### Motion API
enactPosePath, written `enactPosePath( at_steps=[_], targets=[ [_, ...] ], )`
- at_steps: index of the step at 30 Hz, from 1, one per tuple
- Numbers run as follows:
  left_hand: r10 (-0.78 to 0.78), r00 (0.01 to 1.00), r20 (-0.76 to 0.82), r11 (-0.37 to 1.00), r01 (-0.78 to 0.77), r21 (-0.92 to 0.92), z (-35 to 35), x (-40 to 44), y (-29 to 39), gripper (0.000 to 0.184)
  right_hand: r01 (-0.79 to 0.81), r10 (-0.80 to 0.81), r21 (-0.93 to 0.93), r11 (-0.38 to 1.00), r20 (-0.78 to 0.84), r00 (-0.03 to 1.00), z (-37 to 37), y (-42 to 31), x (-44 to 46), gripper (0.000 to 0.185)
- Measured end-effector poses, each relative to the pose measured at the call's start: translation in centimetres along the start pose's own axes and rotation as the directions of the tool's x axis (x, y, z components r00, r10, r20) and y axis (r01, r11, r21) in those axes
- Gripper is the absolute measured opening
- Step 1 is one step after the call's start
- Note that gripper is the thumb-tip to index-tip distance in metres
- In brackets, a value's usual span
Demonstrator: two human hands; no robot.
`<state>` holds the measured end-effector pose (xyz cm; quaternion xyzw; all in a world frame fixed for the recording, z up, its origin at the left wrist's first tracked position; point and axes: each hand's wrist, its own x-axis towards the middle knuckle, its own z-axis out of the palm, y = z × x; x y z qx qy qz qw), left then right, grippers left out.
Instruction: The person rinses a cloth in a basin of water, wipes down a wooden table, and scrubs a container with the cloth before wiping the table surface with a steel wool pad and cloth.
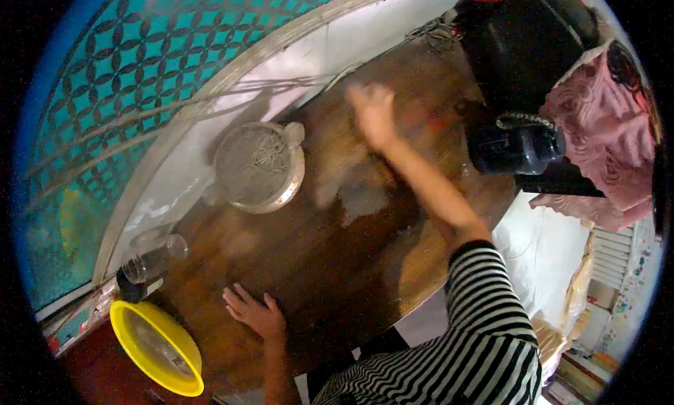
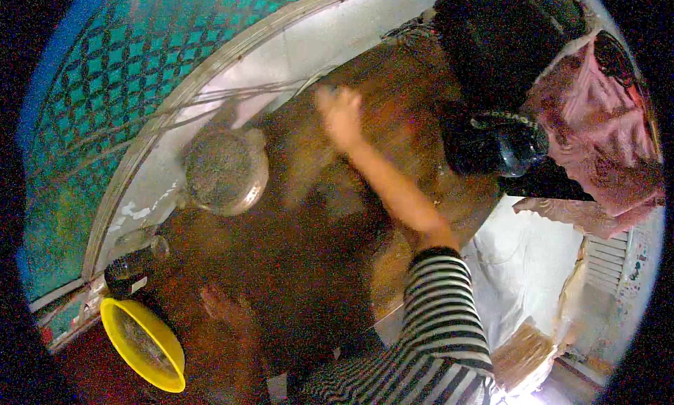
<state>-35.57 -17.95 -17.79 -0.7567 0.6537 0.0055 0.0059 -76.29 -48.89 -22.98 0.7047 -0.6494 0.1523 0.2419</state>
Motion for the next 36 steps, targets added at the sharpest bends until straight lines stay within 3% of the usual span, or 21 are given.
enactPosePath(
  at_steps=[1, 3, 5, 7, 9, 10, 11, 12, 13, 16, 17, 18, 19, 21, 23, 25, 26, 28, 31, 34, 36],
  targets=[
    [0.002, 1.0, -0.001, 1.0, -0.002, 0.008, 0.2, 0.0, 0.1, 0.071, 0.078, -0.128, 0.425, 0.902, 0.089, 0.988, -2.6, -1.5, -1.2, 0.036],
    [0.004, 1.0, -0.001, 0.999, -0.004, 0.045, 0.4, -0.2, -0.3, 0.071, 0.193, -0.253, 0.418, 0.888, 0.093, 0.963, -4.3, 1.2, -0.4, 0.037],
    [0.025, 0.999, -0.026, 1.0, -0.025, 0.014, 0.1, 0.0, -0.4, 0.07, -0.082, 0.079, 0.001, 0.997, 0.27, 0.96, -0.9, 8.4, 2.7, 0.033],
    [0.022, 0.999, -0.038, 1.0, -0.023, -0.005, 0.1, 0.3, -0.1, 0.069, -0.296, 0.297, -0.109, 0.949, -0.004, 0.955, 1.2, 14.0, 3.2, 0.033],
    [0.021, 1.0, -0.006, 1.0, -0.021, -0.005, -0.8, 0.0, 0.3, 0.069, -0.429, 0.44, -0.097, 0.898, 0.207, 0.874, 1.3, 11.3, 2.8, 0.032],
    [0.012, 1.0, -0.002, 1.0, -0.012, 0.017, -0.9, -0.2, 0.3, 0.069, -0.301, 0.297, -0.024, 0.953, 0.257, 0.92, -0.3, 7.7, 1.0, 0.03],
    [0.008, 1.0, -0.004, 0.999, -0.008, 0.036, -0.6, 0.0, 0.2, 0.069, -0.04, 0.041, -0.041, 0.998, 0.027, 0.999, -1.1, 3.8, -2.4, 0.033],
    [0.0, 1.0, -0.009, 0.999, 0.001, 0.052, -0.1, 0.0, 0.2, 0.07, 0.072, -0.07, -0.003, 0.997, 0.199, 0.977, -4.9, -1.0, -4.7, 0.038],
    [-0.012, 1.0, -0.01, 0.998, 0.012, 0.058, 0.5, -0.2, -0.1, 0.07, 0.122, -0.165, 0.311, 0.943, 0.116, 0.979, -7.8, -4.7, -8.5, 0.039],
    [-0.016, 1.0, -0.011, 0.999, 0.017, 0.044, 1.4, -0.9, -0.4, 0.07, 0.401, -0.507, 0.382, 0.833, 0.235, 0.829, -11.4, -1.2, -9.9, 0.037],
    [-0.001, 1.0, -0.021, 1.0, 0.002, 0.021, 0.5, -0.4, 0.0, 0.07, 0.146, -0.291, 0.328, 0.933, 0.456, 0.841, -13.1, 1.4, -6.4, 0.037],
    [0.008, 1.0, -0.027, 1.0, -0.008, 0.002, 0.0, -0.2, 0.0, 0.07, 0.082, -0.142, 0.283, 0.956, 0.199, 0.97, -6.5, 7.2, -8.4, 0.035],
    [0.002, 1.0, -0.021, 1.0, -0.001, 0.011, -0.2, -0.4, -0.3, 0.069, -0.103, 0.101, -0.011, 0.995, 0.322, 0.941, -5.3, 11.5, -6.1, 0.034],
    [-0.012, 1.0, -0.022, 1.0, 0.012, 0.009, 0.1, -0.1, 0.3, 0.069, -0.448, 0.458, -0.136, 0.884, 0.054, 0.887, 1.5, 16.7, -5.8, 0.035],
    [0.008, 1.0, -0.012, 1.0, -0.009, -0.014, -0.8, 0.0, 0.4, 0.068, -0.289, 0.287, 0.016, 0.957, 0.082, 0.954, -4.1, 10.3, -3.8, 0.021],
    [0.0, 1.0, -0.022, 1.0, 0.0, -0.015, -0.8, 0.0, 0.7, 0.068, 0.019, -0.022, 0.166, 0.986, 0.018, 1.0, -7.8, 2.2, -7.9, 0.033],
    [-0.013, 0.999, -0.032, 1.0, 0.013, 0.0, -0.1, -0.1, 0.6, 0.068, 0.102, -0.12, 0.103, 0.989, 0.19, 0.974, -10.4, -2.3, -11.2, 0.035],
    [-0.017, 0.999, -0.044, 0.999, 0.019, 0.026, 0.3, -0.1, 0.2, 0.067, 0.037, -0.296, 0.543, 0.839, 0.399, 0.868, -15.5, -4.0, -14.3, 0.041],
    [0.012, 0.998, -0.054, 0.999, -0.01, 0.042, 0.6, 0.1, 0.1, 0.066, 0.17, -0.262, 0.293, 0.941, 0.312, 0.913, -13.9, 4.6, -13.4, 0.04],
    [0.026, 0.996, -0.079, 0.998, -0.022, 0.057, 0.4, -0.2, 0.1, 0.066, -0.221, 0.232, -0.071, 0.973, 0.273, 0.934, -7.5, 14.3, -7.8, 0.04],
    [0.042, 0.995, -0.088, 0.997, -0.037, 0.061, 0.7, -0.5, -0.1, 0.065, -0.259, 0.282, -0.117, 0.959, 0.277, 0.918, -4.4, 16.2, -6.0, 0.041]
  ],
)
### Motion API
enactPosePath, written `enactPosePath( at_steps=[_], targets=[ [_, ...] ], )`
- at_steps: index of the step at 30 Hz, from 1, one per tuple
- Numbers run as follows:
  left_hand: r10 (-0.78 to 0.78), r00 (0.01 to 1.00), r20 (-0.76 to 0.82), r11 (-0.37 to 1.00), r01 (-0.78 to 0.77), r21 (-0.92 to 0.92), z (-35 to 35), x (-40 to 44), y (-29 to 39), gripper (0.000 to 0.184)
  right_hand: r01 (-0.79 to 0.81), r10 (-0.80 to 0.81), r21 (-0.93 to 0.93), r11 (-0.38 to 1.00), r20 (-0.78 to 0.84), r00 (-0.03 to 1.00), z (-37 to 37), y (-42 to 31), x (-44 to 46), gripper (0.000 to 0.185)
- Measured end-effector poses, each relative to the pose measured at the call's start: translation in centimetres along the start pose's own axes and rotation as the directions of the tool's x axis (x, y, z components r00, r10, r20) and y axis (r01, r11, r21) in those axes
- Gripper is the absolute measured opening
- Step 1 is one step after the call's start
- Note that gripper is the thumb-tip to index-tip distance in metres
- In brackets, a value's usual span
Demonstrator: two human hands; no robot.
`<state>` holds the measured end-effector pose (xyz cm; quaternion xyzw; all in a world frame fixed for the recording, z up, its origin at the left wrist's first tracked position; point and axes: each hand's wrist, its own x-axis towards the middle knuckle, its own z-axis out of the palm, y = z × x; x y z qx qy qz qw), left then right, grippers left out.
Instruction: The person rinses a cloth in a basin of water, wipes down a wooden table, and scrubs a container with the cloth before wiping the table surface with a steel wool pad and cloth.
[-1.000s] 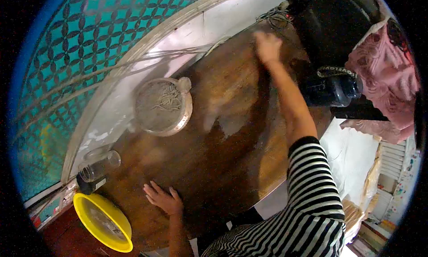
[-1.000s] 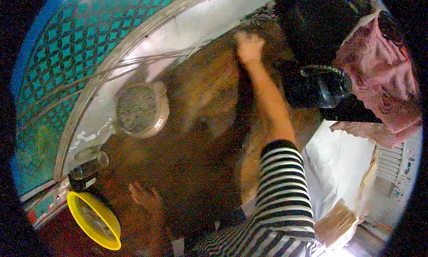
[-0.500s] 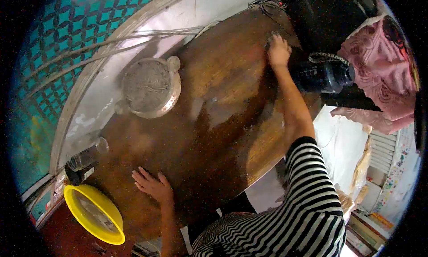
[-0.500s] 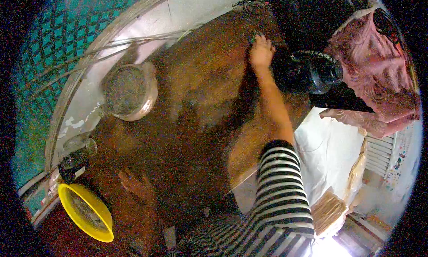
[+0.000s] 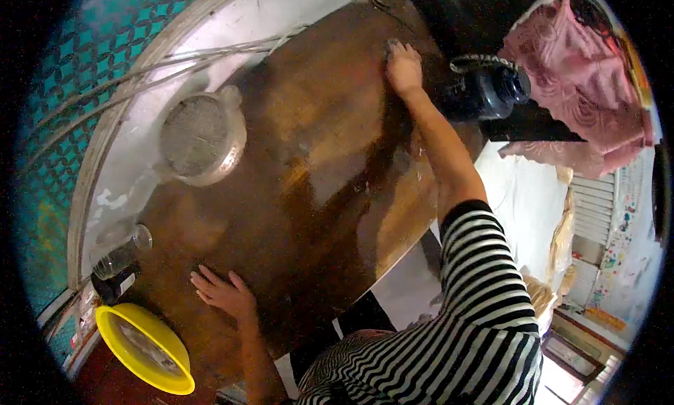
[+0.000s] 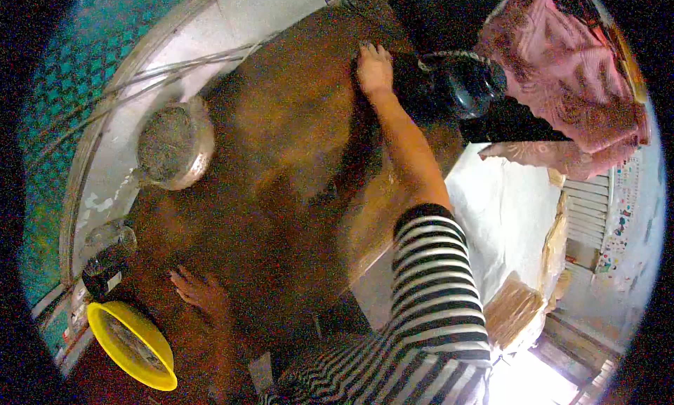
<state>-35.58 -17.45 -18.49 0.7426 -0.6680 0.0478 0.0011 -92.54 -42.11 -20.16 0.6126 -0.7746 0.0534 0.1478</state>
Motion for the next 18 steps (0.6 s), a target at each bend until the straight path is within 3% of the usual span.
enactPosePath(
  at_steps=[1, 3, 5, 8, 11, 12, 13, 14, 15, 17, 18],
  targets=[
    [-0.003, 1.0, 0.018, 1.0, 0.002, 0.009, 0.0, -0.3, -0.3, 0.065, -0.044, 0.044, -0.015, 0.999, 0.028, 0.999, 0.1, -0.7, 0.1, 0.042],
    [-0.022, 0.999, 0.027, 1.0, 0.021, 0.014, 0.4, 0.2, -0.4, 0.065, 0.074, -0.073, 0.014, 0.997, -0.058, 0.996, -2.1, -2.1, -5.6, 0.042],
    [-0.031, 0.999, 0.014, 0.999, 0.031, -0.014, -0.1, 0.6, 0.2, 0.065, 0.129, -0.124, 0.167, 0.977, -0.044, 0.991, -5.5, -3.1, -12.9, 0.043],
    [-0.016, 1.0, -0.01, 0.999, 0.015, -0.034, -0.1, 0.4, 0.2, 0.066, 0.182, -0.184, 0.18, 0.967, -0.009, 0.983, -7.0, -2.4, -14.1, 0.033],
    [-0.013, 1.0, 0.012, 0.999, 0.014, -0.039, -0.4, 0.1, 0.1, 0.068, 0.16, -0.157, 0.021, 0.987, -0.102, 0.982, -1.8, -0.7, -4.4, 0.033],
    [-0.023, 0.999, 0.024, 0.999, 0.023, -0.039, -0.6, 0.2, 0.2, 0.068, 0.061, -0.061, -0.01, 0.998, -0.012, 0.998, -0.1, -0.8, -0.5, 0.032],
    [-0.029, 0.999, 0.023, 0.999, 0.03, -0.03, -0.2, 0.0, 0.1, 0.068, -0.028, 0.041, -0.068, 0.997, 0.188, 0.981, -0.3, -1.6, 2.6, 0.031],
    [-0.032, 0.999, 0.027, 0.999, 0.033, -0.015, 0.3, 0.1, -0.1, 0.068, 0.003, 0.005, -0.13, 0.991, 0.058, 0.998, 0.2, -2.2, 2.9, 0.033],
    [-0.036, 0.999, 0.038, 0.999, 0.036, -0.002, 0.5, 0.0, -0.6, 0.069, -0.028, 0.029, 0.031, 0.999, -0.03, 0.999, 0.3, -2.6, 1.7, 0.034],
    [-0.055, 0.996, 0.069, 0.998, 0.056, -0.015, -1.4, 0.5, 0.1, 0.068, 0.087, -0.057, 0.19, 0.978, -0.159, 0.986, -1.6, -4.9, -2.8, 0.033],
    [-0.064, 0.994, 0.087, 0.997, 0.067, -0.033, -1.9, 0.8, 0.9, 0.068, 0.15, -0.123, 0.298, 0.943, -0.11, 0.986, -2.5, -7.0, -5.2, 0.034]
  ],
)
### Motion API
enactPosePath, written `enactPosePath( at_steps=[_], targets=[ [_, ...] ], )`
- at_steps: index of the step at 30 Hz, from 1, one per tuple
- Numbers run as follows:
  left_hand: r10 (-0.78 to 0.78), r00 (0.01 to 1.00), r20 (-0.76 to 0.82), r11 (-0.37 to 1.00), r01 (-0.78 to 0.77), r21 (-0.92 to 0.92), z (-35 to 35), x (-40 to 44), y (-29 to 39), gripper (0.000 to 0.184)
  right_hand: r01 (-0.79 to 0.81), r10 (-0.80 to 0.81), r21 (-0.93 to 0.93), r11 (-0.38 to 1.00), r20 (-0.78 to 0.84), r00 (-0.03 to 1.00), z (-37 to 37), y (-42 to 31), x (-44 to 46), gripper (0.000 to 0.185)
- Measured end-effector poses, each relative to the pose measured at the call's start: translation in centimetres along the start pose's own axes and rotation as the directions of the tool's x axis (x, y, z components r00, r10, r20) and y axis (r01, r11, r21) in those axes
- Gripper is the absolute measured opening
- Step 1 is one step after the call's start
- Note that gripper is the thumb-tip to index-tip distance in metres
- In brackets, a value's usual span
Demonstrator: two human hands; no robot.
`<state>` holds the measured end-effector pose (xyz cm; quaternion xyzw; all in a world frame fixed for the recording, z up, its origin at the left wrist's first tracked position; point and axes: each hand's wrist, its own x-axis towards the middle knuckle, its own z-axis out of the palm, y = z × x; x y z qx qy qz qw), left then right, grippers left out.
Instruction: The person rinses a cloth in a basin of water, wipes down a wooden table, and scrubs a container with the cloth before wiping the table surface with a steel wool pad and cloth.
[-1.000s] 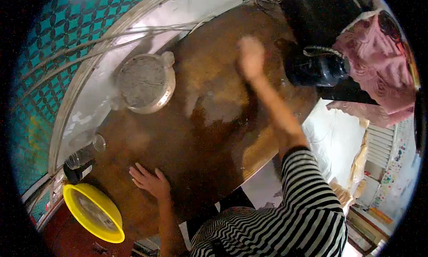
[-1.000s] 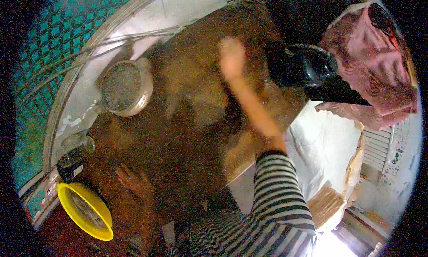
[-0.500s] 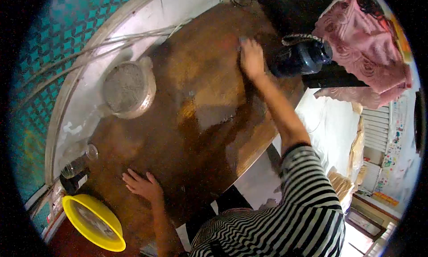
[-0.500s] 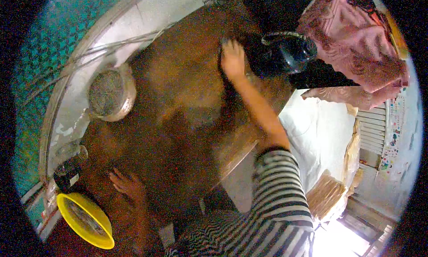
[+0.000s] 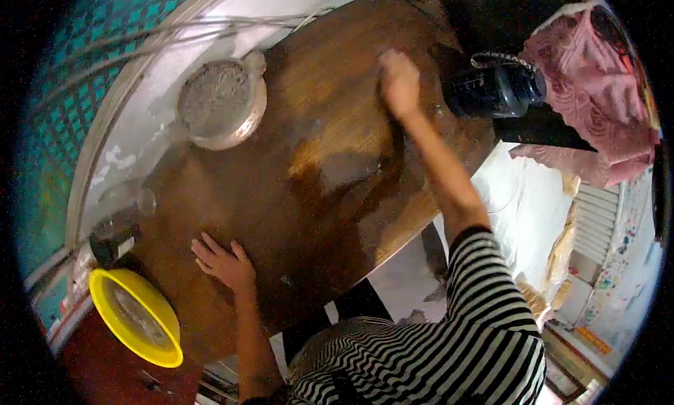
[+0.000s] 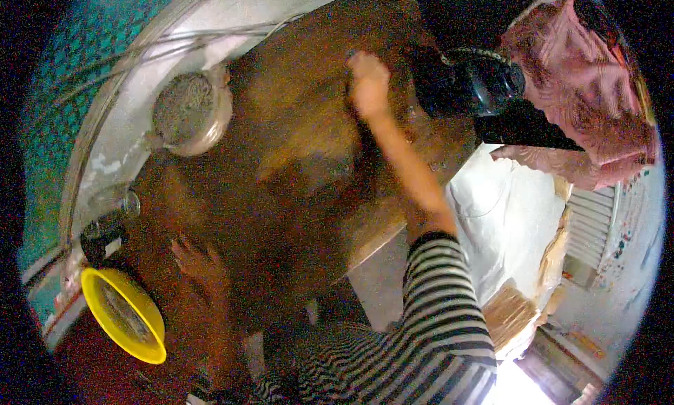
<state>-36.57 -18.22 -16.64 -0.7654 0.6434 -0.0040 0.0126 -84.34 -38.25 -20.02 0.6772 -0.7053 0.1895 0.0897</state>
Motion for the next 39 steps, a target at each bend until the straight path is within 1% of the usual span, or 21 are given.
enactPosePath(
  at_steps=[1, 2, 3, 5, 6, 7, 9, 11, 12, 13, 15, 17, 22, 24, 26, 29, 30, 32, 35, 37, 39],
  targets=[
    [0.024, 0.999, -0.027, 1.0, -0.024, -0.008, 0.3, -0.1, 0.2, 0.068, 0.039, -0.048, 0.124, 0.992, 0.07, 0.996, -0.2, -3.8, -2.6, 0.036],
    [0.044, 0.997, -0.057, 0.999, -0.044, -0.005, 0.8, -0.2, -0.1, 0.068, 0.152, -0.156, 0.183, 0.971, 0.013, 0.988, -0.2, -8.6, -5.2, 0.04],
    [0.06, 0.994, -0.092, 0.998, -0.06, 0.004, 0.9, -0.3, -0.7, 0.068, 0.196, -0.199, 0.091, 0.976, 0.018, 0.98, -1.3, -14.1, -7.6, 0.038],
    [0.019, 0.998, -0.062, 1.0, -0.02, -0.013, 0.3, -0.3, -0.3, 0.069, 0.097, -0.12, 0.34, 0.935, 0.047, 0.992, 5.6, -21.2, -14.8, 0.038],
    [0.01, 0.998, -0.057, 1.0, -0.012, -0.029, 0.2, 0.0, -0.1, 0.069, 0.191, -0.225, 0.325, 0.926, 0.071, 0.972, 4.0, -24.1, -15.1, 0.037],
    [0.012, 0.998, -0.066, 0.999, -0.014, -0.034, 0.2, 0.1, -0.2, 0.069, 0.359, -0.405, 0.296, 0.885, 0.111, 0.908, 1.1, -24.7, -14.3, 0.036],
    [0.018, 0.997, -0.071, 0.999, -0.021, -0.049, 0.3, 0.0, -0.5, 0.07, 0.465, -0.525, 0.3, 0.833, 0.16, 0.836, -1.4, -22.5, -12.6, 0.035],
    [0.031, 0.995, -0.09, 0.997, -0.037, -0.062, 0.6, 0.0, -0.7, 0.071, 0.345, -0.362, 0.113, 0.932, 0.195, 0.912, -3.1, -16.5, -8.2, 0.033],
    [0.031, 0.995, -0.098, 0.997, -0.038, -0.07, 0.7, 0.0, -0.8, 0.071, 0.191, -0.19, 0.018, 0.981, 0.212, 0.959, -4.0, -13.9, -5.6, 0.032],
    [0.019, 0.996, -0.086, 0.997, -0.025, -0.073, 0.6, -0.2, -0.7, 0.071, -0.026, 0.033, -0.027, 0.999, 0.297, 0.954, -4.2, -12.3, -3.4, 0.033],
    [0.006, 0.998, -0.069, 0.997, -0.011, -0.082, -0.1, -0.1, -0.7, 0.071, -0.121, 0.135, -0.073, 0.99, 0.226, 0.965, 0.1, -13.7, -4.5, 0.036],
    [-0.001, 0.998, -0.065, 0.997, -0.004, -0.078, 0.0, 0.3, -0.7, 0.07, 0.143, -0.143, -0.045, 0.989, 0.009, 0.99, 0.3, -22.6, -9.3, 0.041],
    [0.008, 0.998, -0.061, 0.998, -0.011, -0.056, 0.6, -0.1, -1.4, 0.071, 0.465, -0.503, 0.23, 0.855, 0.146, 0.852, -1.1, -24.5, -10.3, 0.037],
    [0.003, 0.999, -0.044, 0.999, -0.005, -0.043, 0.3, 0.0, -1.4, 0.071, 0.188, -0.122, -0.178, 0.966, 0.326, 0.937, -3.6, -17.6, -5.1, 0.029],
    [0.0, 0.998, -0.064, 0.999, -0.003, -0.047, 0.4, 0.1, -1.2, 0.072, -0.029, 0.01, -0.301, 0.953, -0.065, 0.998, 7.8, -5.4, -5.9, 0.037],
    [-0.007, 0.998, -0.06, 0.997, 0.002, -0.08, 0.4, -0.4, -1.3, 0.072, 0.069, -0.073, -0.121, 0.99, -0.03, 0.997, 1.0, -20.3, -6.7, 0.024],
    [-0.006, 0.998, -0.068, 0.995, -0.001, -0.098, 0.3, -0.1, -1.1, 0.071, 0.132, -0.136, 0.041, 0.99, 0.132, 0.982, 0.0, -24.4, -8.6, 0.031],
    [-0.014, 0.999, -0.051, 0.993, 0.008, -0.116, 0.5, 0.3, -1.2, 0.072, 0.394, -0.428, 0.216, 0.893, 0.142, 0.892, -0.2, -29.8, -13.4, 0.038],
    [-0.006, 0.998, -0.063, 0.994, -0.002, -0.112, 1.0, -0.1, -1.3, 0.072, 0.367, -0.375, 0.081, 0.927, 0.268, 0.887, -1.5, -24.2, -12.0, 0.041],
    [0.0, 0.999, -0.054, 0.995, -0.005, -0.096, 1.0, -0.1, -1.1, 0.073, 0.254, -0.231, -0.131, 0.958, 0.168, 0.958, -1.6, -19.9, -6.7, 0.041],
    [-0.003, 1.0, -0.027, 0.997, 0.001, -0.08, 0.6, -0.1, -1.0, 0.073, 0.043, -0.035, -0.086, 0.995, 0.096, 0.995, 1.0, -19.1, -1.4, 0.041]
  ],
)
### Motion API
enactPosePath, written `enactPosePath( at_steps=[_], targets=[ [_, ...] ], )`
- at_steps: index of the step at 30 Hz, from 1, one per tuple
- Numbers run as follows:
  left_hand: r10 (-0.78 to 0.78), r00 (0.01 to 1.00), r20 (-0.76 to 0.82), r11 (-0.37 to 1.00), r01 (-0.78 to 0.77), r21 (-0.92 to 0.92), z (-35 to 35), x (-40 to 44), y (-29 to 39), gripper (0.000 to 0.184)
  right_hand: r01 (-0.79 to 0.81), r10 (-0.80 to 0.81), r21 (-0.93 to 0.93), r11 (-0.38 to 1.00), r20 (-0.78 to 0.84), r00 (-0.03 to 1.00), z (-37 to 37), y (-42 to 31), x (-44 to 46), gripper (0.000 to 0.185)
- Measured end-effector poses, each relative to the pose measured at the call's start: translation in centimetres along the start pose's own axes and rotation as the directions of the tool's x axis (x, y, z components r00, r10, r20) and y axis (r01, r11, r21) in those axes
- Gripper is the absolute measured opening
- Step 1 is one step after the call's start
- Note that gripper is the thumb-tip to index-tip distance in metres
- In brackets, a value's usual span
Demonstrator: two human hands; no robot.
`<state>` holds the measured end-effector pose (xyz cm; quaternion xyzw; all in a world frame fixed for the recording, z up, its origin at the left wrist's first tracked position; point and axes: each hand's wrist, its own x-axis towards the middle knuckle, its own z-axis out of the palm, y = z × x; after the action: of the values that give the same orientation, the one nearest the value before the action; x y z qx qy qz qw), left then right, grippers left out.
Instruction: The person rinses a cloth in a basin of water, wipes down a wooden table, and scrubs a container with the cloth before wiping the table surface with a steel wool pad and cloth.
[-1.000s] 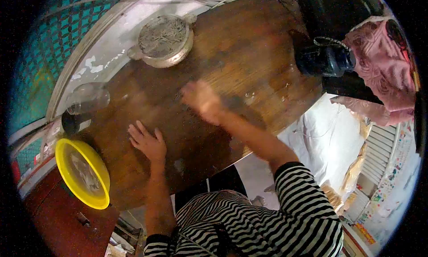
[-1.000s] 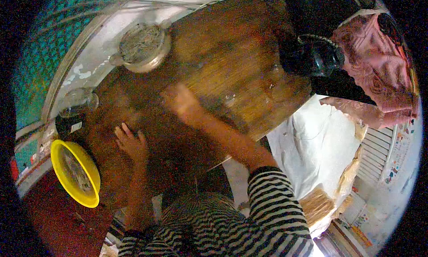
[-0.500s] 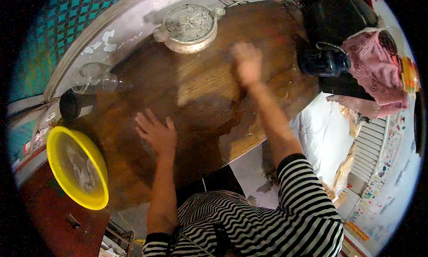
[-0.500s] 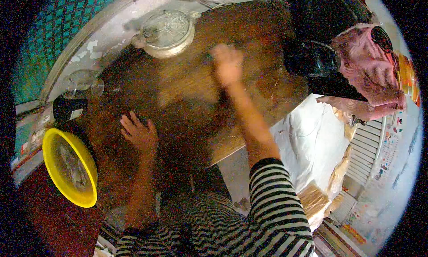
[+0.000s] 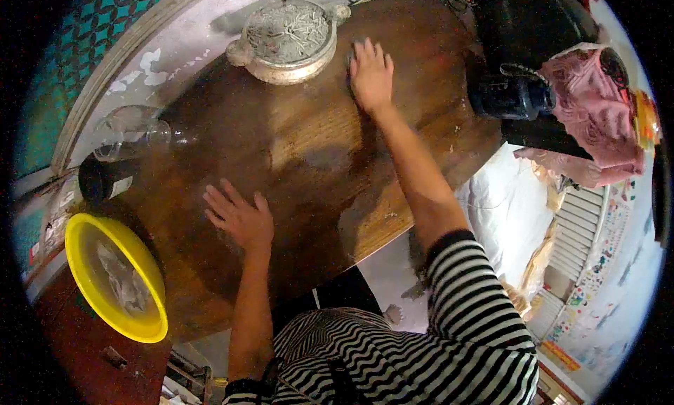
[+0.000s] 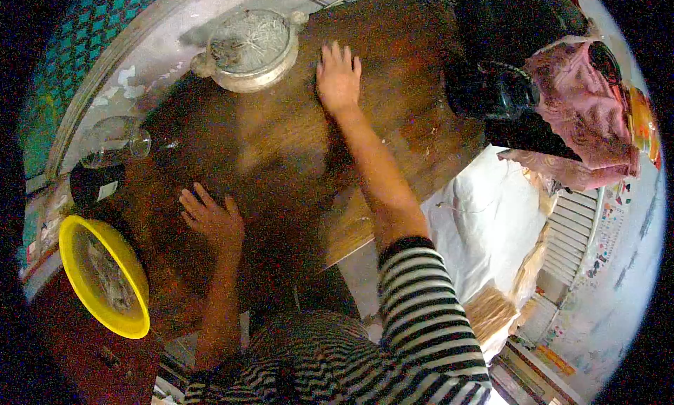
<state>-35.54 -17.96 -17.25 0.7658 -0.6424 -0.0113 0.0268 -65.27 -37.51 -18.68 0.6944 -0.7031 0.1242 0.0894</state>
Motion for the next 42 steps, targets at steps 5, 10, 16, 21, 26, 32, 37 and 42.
enactPosePath(
  at_steps=[5, 10, 16, 21, 26, 32, 37, 42],
  targets=[
    [0.001, 1.0, -0.009, 1.0, -0.001, 0.004, -0.2, 0.2, -0.2, 0.073, 0.035, -0.036, 0.036, 0.999, 0.027, 0.999, -1.5, -2.1, -3.5, 0.046],
    [-0.021, 0.999, 0.036, 1.0, 0.022, -0.011, -0.7, 0.5, 0.3, 0.073, 0.099, -0.132, 0.126, 0.987, 0.287, 0.949, -5.8, -1.9, -11.3, 0.05],
    [0.005, 1.0, -0.012, 1.0, -0.005, 0.01, -0.4, 0.1, -0.3, 0.072, -0.029, 0.029, 0.033, 0.999, 0.016, 0.999, -0.8, -0.4, -0.1, 0.037],
    [-0.04, 0.999, 0.0, 0.999, 0.04, -0.027, -0.1, 0.3, 0.2, 0.072, 0.091, -0.101, 0.059, 0.994, 0.197, 0.975, -6.2, 0.9, -10.9, 0.039],
    [-0.011, 1.0, -0.014, 1.0, 0.011, -0.028, -0.1, 0.1, 0.0, 0.073, 0.029, -0.036, 0.04, 0.999, 0.16, 0.986, -2.8, 1.4, -2.1, 0.038],
    [-0.041, 0.999, 0.022, 0.998, 0.042, -0.043, -0.3, 0.2, 0.0, 0.074, 0.077, -0.082, 0.036, 0.996, 0.172, 0.982, -6.2, 2.1, -10.1, 0.034],
    [-0.007, 1.0, -0.028, 1.0, 0.006, -0.019, -0.1, -0.1, -0.1, 0.074, 0.079, -0.079, -0.01, 0.997, 0.051, 0.996, -2.5, 2.8, -3.4, 0.033],
    [-0.031, 1.0, -0.006, 0.999, 0.031, -0.024, 0.0, 0.0, 0.1, 0.073, 0.079, -0.083, 0.036, 0.996, 0.136, 0.987, -5.7, 3.2, -9.9, 0.032]
  ],
)
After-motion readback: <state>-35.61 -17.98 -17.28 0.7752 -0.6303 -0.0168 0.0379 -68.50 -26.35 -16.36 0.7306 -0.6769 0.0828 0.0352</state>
